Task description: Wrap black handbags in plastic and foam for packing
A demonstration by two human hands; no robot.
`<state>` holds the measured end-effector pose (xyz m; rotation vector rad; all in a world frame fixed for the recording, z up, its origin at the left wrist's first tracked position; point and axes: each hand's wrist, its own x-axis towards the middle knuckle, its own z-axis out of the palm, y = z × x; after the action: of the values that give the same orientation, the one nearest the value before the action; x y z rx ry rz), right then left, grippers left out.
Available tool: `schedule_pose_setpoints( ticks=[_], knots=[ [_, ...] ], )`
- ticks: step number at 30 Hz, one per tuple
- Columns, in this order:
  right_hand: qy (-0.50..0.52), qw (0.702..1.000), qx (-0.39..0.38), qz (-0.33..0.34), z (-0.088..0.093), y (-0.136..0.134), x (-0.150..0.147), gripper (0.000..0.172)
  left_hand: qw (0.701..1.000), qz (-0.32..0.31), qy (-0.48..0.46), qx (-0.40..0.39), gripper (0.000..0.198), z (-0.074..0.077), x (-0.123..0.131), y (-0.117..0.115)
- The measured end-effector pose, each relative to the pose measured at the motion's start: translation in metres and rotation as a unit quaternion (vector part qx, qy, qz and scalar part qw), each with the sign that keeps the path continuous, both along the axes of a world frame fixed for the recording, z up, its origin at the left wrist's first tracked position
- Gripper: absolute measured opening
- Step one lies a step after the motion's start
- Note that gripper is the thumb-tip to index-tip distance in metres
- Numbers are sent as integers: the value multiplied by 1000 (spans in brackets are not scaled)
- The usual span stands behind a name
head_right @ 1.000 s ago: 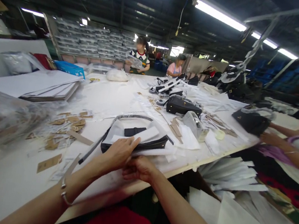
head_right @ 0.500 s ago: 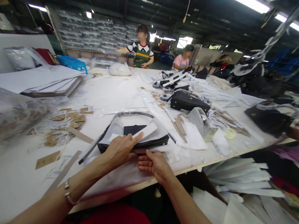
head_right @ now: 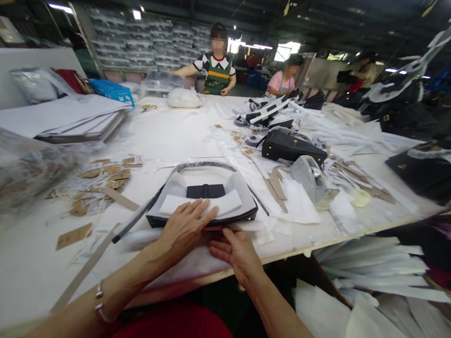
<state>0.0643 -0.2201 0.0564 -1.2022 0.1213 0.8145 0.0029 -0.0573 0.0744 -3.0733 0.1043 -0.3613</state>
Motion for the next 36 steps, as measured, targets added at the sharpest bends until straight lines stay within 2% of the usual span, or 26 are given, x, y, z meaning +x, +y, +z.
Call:
schedule_pose_setpoints(
  ticks=[4,8,15,18,22,26,31,36],
  knots=[
    [24,998,42,-50,-1,-2,1,16,999,-5,13,-34,61,5,2,5],
    [38,995,37,-88,-1,-4,4,14,999,-15,1,-46,67,7,3,7],
    [54,998,-25,32,6,-9,5,27,999,-25,-36,-19,53,3,-1,4],
    [84,996,29,27,6,-9,3,28,998,-35,-38,-23,55,6,-1,7],
    [124,980,156,-30,0,0,-4,28,998,-26,-42,-35,59,14,-1,12],
    [119,960,239,-81,-8,17,-6,24,999,-16,-32,-39,58,23,-2,14],
    [78,953,270,-114,-15,27,-3,25,999,-15,-19,-44,60,31,-7,19],
    [58,959,261,-88,-17,24,-6,29,998,-20,-15,-59,60,33,-11,28]
  ],
)
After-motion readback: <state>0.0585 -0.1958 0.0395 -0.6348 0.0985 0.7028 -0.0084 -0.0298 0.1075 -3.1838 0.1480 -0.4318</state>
